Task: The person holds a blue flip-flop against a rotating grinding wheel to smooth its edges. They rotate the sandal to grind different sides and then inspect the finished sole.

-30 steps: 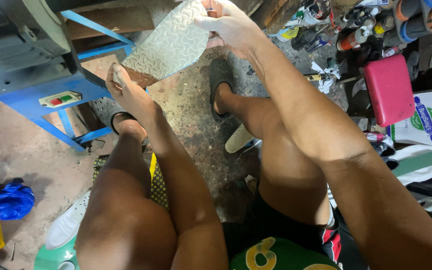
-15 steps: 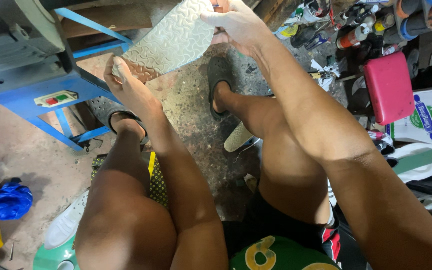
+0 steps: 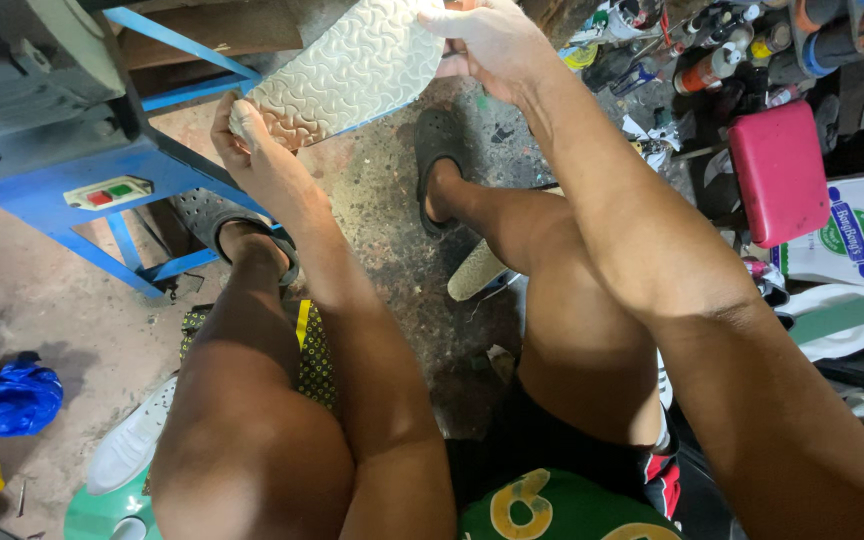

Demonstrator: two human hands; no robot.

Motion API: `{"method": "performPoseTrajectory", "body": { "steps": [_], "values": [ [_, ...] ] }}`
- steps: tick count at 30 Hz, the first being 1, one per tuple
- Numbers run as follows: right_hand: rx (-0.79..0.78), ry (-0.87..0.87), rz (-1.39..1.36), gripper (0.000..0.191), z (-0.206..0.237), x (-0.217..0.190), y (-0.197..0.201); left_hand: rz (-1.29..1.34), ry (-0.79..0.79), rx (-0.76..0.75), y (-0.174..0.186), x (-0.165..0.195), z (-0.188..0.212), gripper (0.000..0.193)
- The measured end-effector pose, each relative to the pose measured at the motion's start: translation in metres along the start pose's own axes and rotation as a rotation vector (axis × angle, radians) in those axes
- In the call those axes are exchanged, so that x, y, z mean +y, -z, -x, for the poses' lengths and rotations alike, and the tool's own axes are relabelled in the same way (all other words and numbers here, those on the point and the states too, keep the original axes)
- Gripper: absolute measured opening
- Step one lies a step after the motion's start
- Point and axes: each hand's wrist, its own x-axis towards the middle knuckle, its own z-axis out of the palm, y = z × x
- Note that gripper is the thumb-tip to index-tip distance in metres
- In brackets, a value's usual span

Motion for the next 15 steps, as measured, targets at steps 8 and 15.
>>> {"method": "performPoseTrajectory", "body": {
  "steps": [8,15],
  "values": [
    [0.064,0.035,0.21,0.027,0.0,-0.002,-0.019,0.123,-0.044,-0.05,0.027,-0.023,-0.012,0.036],
    [0.145,0.032,0.185,0.024,-0.007,0.006,-0.027,0.131,0.008,-0.103,0.042,-0.012,-0.019,0.032]
  ]
}}
